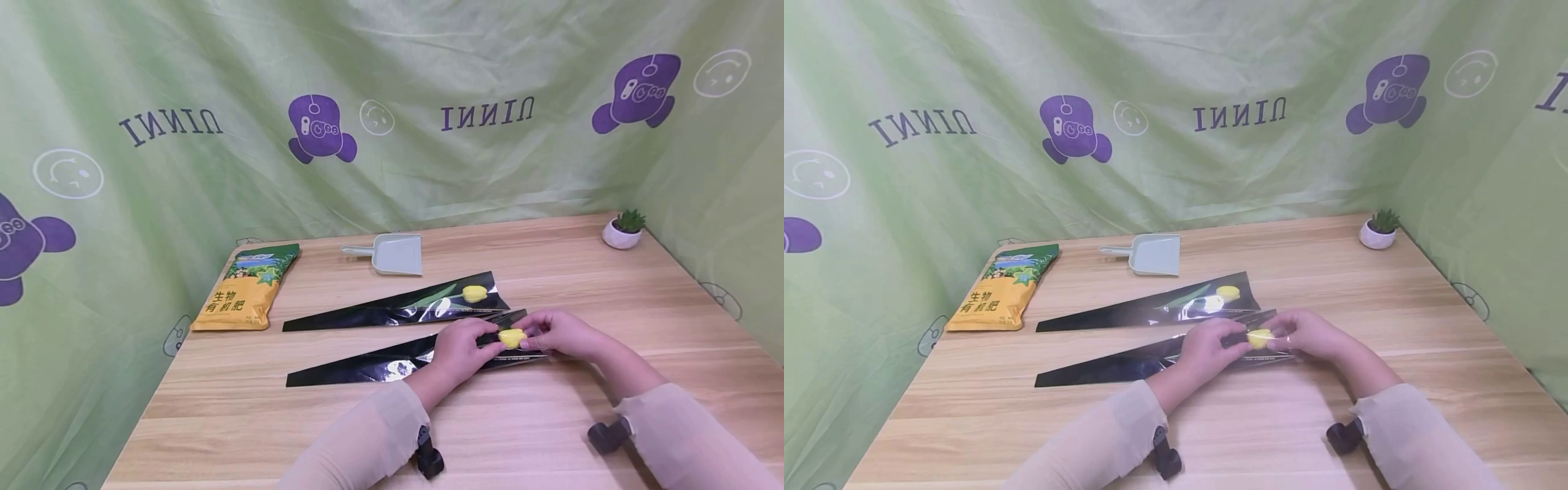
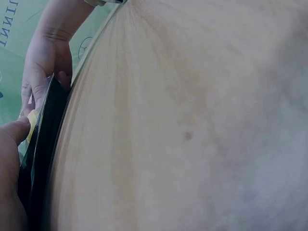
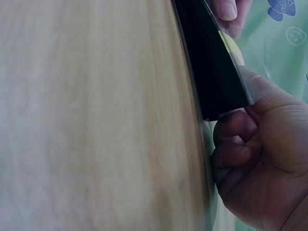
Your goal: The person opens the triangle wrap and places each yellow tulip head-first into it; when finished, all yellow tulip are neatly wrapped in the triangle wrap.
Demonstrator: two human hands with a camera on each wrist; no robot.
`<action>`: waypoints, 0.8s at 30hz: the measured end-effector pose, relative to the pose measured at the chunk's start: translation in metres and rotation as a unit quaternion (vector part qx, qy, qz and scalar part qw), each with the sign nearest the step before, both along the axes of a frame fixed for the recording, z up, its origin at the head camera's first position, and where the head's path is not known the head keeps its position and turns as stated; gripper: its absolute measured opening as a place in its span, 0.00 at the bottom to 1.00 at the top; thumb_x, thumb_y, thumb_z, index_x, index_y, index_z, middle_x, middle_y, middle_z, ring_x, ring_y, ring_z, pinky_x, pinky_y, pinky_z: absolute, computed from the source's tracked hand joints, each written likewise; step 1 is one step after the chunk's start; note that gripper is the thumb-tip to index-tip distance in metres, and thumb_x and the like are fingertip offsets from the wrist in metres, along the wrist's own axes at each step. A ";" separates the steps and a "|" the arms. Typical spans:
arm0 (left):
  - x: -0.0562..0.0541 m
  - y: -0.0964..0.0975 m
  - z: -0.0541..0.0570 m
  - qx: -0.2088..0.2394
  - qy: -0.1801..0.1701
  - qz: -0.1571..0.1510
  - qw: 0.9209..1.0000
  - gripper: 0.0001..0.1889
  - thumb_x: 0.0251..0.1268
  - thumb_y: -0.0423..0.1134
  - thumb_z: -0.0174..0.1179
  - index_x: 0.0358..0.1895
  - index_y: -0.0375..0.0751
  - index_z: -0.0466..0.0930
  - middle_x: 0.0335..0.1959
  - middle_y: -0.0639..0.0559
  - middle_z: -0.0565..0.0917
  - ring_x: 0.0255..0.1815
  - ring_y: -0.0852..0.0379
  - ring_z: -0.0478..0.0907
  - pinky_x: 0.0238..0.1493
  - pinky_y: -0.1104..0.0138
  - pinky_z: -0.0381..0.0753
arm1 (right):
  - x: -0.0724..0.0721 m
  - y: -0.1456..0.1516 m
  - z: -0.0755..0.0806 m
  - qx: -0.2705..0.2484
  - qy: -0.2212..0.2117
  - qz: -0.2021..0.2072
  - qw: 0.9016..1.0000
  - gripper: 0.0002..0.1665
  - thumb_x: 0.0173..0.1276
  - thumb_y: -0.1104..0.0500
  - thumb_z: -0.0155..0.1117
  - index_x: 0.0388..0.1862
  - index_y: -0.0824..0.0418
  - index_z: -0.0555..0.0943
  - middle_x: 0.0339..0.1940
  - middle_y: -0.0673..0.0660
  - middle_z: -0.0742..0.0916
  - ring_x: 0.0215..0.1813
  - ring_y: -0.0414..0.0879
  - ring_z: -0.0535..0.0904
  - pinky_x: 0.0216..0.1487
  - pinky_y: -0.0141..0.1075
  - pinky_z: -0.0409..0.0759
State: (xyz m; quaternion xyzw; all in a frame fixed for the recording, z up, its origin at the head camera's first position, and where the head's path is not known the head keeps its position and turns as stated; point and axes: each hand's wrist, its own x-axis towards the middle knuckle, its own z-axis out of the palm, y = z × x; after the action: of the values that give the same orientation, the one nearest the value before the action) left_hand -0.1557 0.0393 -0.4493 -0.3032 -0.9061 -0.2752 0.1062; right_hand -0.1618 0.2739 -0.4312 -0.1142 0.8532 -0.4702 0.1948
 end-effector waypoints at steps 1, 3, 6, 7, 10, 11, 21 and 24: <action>0.000 0.000 0.000 -0.001 -0.002 0.000 1.000 0.17 0.62 0.55 0.65 0.51 0.54 0.86 0.49 0.60 0.87 0.53 0.65 0.83 0.54 0.75 0.79 | 0.000 0.000 0.000 0.000 -0.002 0.003 1.000 0.29 0.59 0.58 0.73 0.56 0.72 0.78 0.39 0.57 0.87 0.27 0.37 0.76 0.26 0.29 0.77; -0.001 -0.001 0.000 0.000 -0.004 -0.001 1.000 0.17 0.62 0.55 0.65 0.51 0.53 0.86 0.49 0.60 0.87 0.53 0.65 0.82 0.55 0.75 0.79 | 0.001 -0.001 0.001 0.001 -0.004 0.009 1.000 0.29 0.59 0.58 0.73 0.55 0.72 0.78 0.40 0.58 0.87 0.32 0.37 0.78 0.30 0.29 0.79; -0.001 -0.001 0.000 -0.003 -0.001 -0.001 1.000 0.17 0.62 0.55 0.65 0.50 0.54 0.86 0.49 0.60 0.87 0.53 0.65 0.83 0.54 0.75 0.79 | 0.002 -0.002 0.002 0.004 -0.002 0.016 1.000 0.28 0.59 0.57 0.73 0.54 0.72 0.78 0.42 0.58 0.88 0.36 0.37 0.80 0.32 0.29 0.80; -0.001 -0.001 0.000 -0.004 0.000 -0.002 1.000 0.17 0.62 0.56 0.65 0.50 0.54 0.86 0.49 0.60 0.88 0.53 0.66 0.83 0.54 0.75 0.79 | 0.002 -0.002 0.003 0.006 -0.001 0.017 1.000 0.28 0.59 0.57 0.73 0.55 0.72 0.78 0.42 0.58 0.88 0.36 0.37 0.80 0.32 0.30 0.80; -0.001 -0.001 0.000 -0.008 0.001 -0.005 1.000 0.18 0.62 0.56 0.64 0.50 0.54 0.86 0.49 0.60 0.88 0.53 0.66 0.83 0.55 0.75 0.79 | 0.002 0.001 0.004 0.006 -0.005 0.022 1.000 0.29 0.60 0.56 0.73 0.56 0.71 0.78 0.44 0.59 0.88 0.34 0.38 0.80 0.29 0.31 0.79; -0.001 -0.001 0.000 -0.009 0.000 -0.007 1.000 0.18 0.62 0.56 0.64 0.50 0.54 0.86 0.49 0.60 0.87 0.53 0.66 0.82 0.55 0.75 0.79 | 0.001 0.003 0.004 0.005 -0.007 0.024 1.000 0.29 0.61 0.57 0.72 0.57 0.72 0.77 0.44 0.60 0.87 0.34 0.38 0.79 0.29 0.31 0.79; -0.001 -0.002 -0.001 -0.028 -0.007 -0.017 0.999 0.19 0.61 0.57 0.65 0.51 0.55 0.86 0.51 0.61 0.87 0.55 0.65 0.82 0.57 0.75 0.77 | -0.006 0.029 0.020 0.019 0.011 -0.057 0.998 0.29 0.75 0.51 0.55 0.63 0.72 0.70 0.41 0.60 0.82 0.39 0.42 0.77 0.40 0.34 0.80; -0.001 -0.002 0.000 -0.033 -0.014 -0.019 0.999 0.21 0.61 0.58 0.64 0.55 0.56 0.84 0.53 0.61 0.86 0.57 0.65 0.80 0.58 0.73 0.77 | -0.009 0.028 0.024 0.018 0.049 -0.096 0.994 0.33 0.78 0.47 0.50 0.67 0.73 0.66 0.49 0.67 0.81 0.45 0.42 0.78 0.45 0.30 0.80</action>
State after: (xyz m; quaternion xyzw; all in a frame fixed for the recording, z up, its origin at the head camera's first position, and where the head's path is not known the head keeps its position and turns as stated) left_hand -0.1564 0.0375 -0.4490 -0.3199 -0.9102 -0.2511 0.0785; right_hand -0.1709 0.3017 -0.4069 -0.0513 0.8772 -0.4648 0.1091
